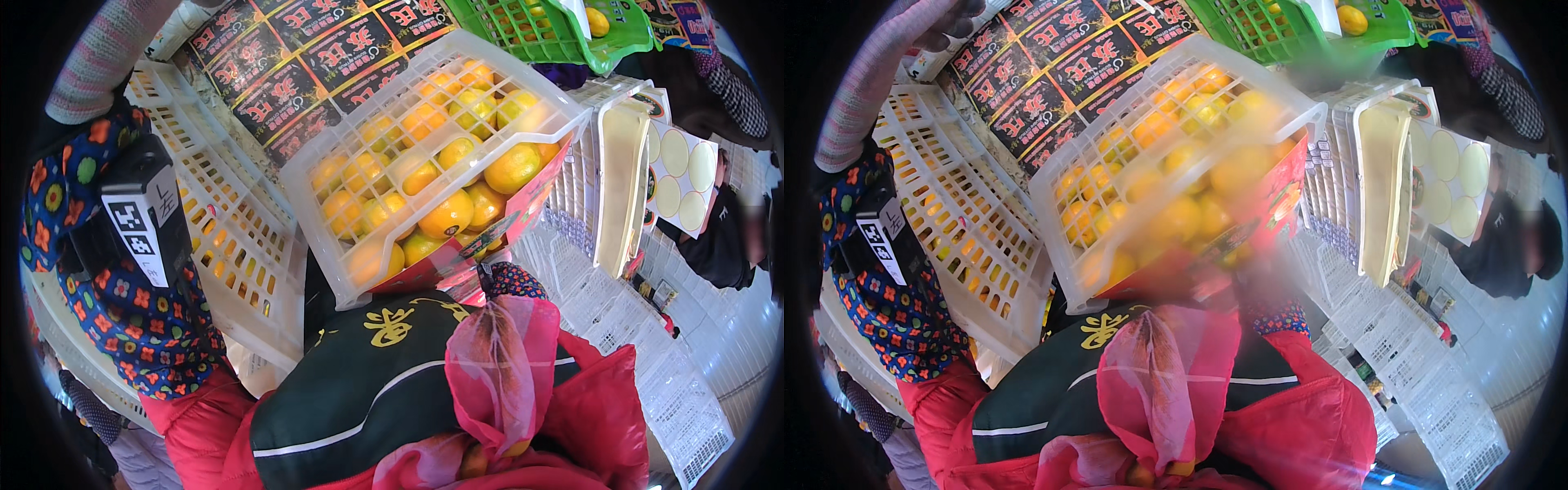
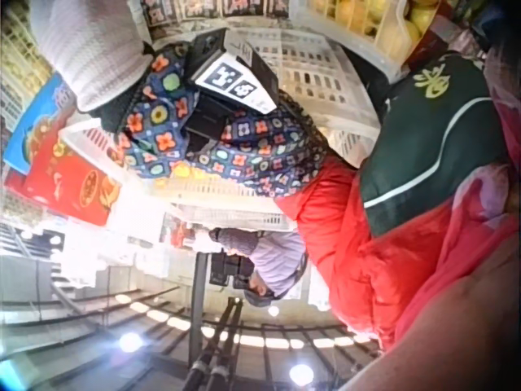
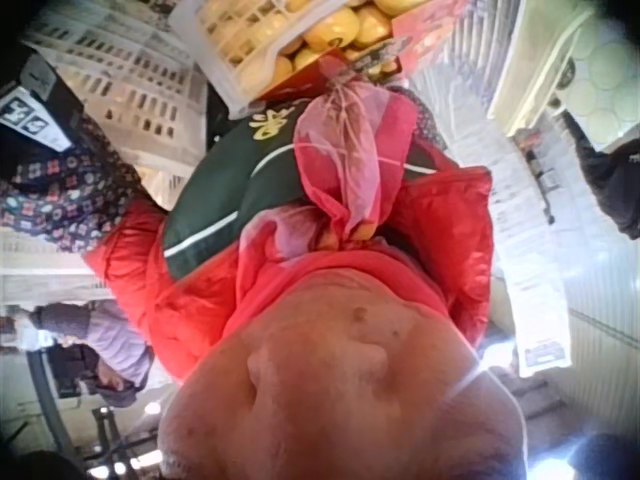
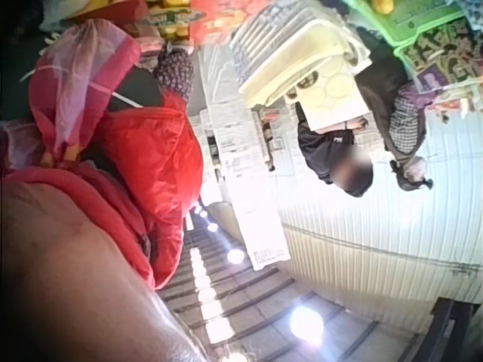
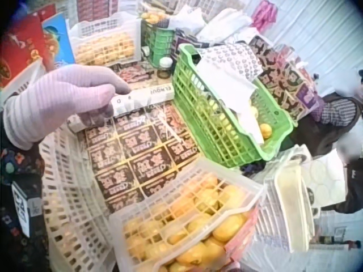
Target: The person applies small round stickers to individual oranges in a white crate, then places a red cardboard sleeve over the crate and seals it with a large round sticker. The person then lifts the completed crate and sets it aside before returning to the work area.
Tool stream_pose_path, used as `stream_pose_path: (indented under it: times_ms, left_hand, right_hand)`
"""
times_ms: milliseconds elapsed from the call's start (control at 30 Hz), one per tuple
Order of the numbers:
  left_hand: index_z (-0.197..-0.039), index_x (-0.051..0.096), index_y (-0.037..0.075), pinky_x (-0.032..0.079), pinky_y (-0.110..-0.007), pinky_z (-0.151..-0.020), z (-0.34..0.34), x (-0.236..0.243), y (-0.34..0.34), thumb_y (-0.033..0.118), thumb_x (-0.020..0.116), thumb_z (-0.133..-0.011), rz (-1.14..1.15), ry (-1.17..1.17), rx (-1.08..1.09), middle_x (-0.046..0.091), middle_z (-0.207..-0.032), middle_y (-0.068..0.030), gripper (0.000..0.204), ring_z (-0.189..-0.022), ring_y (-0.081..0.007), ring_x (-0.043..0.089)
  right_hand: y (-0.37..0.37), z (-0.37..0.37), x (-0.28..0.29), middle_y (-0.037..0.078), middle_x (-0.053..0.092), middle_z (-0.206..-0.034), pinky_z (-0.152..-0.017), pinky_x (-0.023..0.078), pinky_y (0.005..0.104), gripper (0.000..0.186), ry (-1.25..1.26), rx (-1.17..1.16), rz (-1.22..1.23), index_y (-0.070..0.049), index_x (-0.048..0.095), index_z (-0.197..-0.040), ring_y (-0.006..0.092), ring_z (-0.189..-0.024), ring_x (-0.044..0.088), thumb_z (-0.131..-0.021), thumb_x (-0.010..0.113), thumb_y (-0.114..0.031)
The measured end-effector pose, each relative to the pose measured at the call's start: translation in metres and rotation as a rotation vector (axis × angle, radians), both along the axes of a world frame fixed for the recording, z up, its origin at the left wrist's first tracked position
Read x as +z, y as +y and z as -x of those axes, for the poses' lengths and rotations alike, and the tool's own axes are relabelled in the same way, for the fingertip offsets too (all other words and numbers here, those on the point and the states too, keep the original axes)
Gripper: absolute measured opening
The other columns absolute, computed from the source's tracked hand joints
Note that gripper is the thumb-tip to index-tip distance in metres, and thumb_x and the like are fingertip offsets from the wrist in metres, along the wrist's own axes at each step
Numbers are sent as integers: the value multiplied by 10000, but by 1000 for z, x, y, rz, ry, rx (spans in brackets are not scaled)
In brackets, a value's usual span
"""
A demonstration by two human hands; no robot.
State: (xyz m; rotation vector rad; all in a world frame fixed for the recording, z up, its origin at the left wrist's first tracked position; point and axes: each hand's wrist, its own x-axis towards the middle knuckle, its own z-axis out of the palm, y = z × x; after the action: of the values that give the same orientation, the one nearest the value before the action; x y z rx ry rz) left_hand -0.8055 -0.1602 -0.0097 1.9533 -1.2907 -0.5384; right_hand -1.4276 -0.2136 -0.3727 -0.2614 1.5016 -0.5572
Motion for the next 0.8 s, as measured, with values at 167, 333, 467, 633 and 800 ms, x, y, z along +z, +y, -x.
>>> stream_pose_path:
  times_ms: [167,333,467,633,800]
  left_hand:
    - [-1398,547,58,491,-260,-934,-23,-20,-5,341,532,-1043,-191,425,-198,638,-1222,-57,455,-1105,-120,608]
    - [-1406,521,42,472,-250,-981,-31,-42,-18,340,564,-1031,-252,477,-445,628,-1224,-56,480,-1131,-119,586]
    - [-1392,539,35,467,-252,-963,-25,-34,-15,357,568,-1026,-197,391,-500,630,-1171,-48,488,-1086,-108,586]
    - [-1273,612,-26,489,-260,-839,-2,-28,-10,239,564,-992,-19,331,-177,650,-994,-53,389,-932,-116,599]
    - [-1291,600,-21,484,-262,-855,6,-28,7,253,565,-997,24,210,-192,644,-1019,-55,403,-951,-116,595]
  right_hand:
    - [0,-10,-6,85,685,-1119,-911,497,395,317,-21,-6,12,-55,640,-1163,253,-1012,633,-991,559,-308]
    - [4,-16,-10,84,685,-1096,-894,496,391,309,-38,-9,41,-53,645,-1145,248,-990,632,-986,566,-307]
    - [6,-20,-12,82,684,-1078,-880,496,387,304,-39,-17,57,-52,650,-1130,244,-972,632,-982,571,-306]
    - [2,-27,-15,81,684,-1056,-862,495,382,297,-6,11,26,-50,655,-1111,239,-949,631,-977,578,-304]
    - [-8,-33,-19,80,683,-1033,-845,494,378,291,25,44,1,-48,660,-1092,234,-926,630,-972,585,-302]
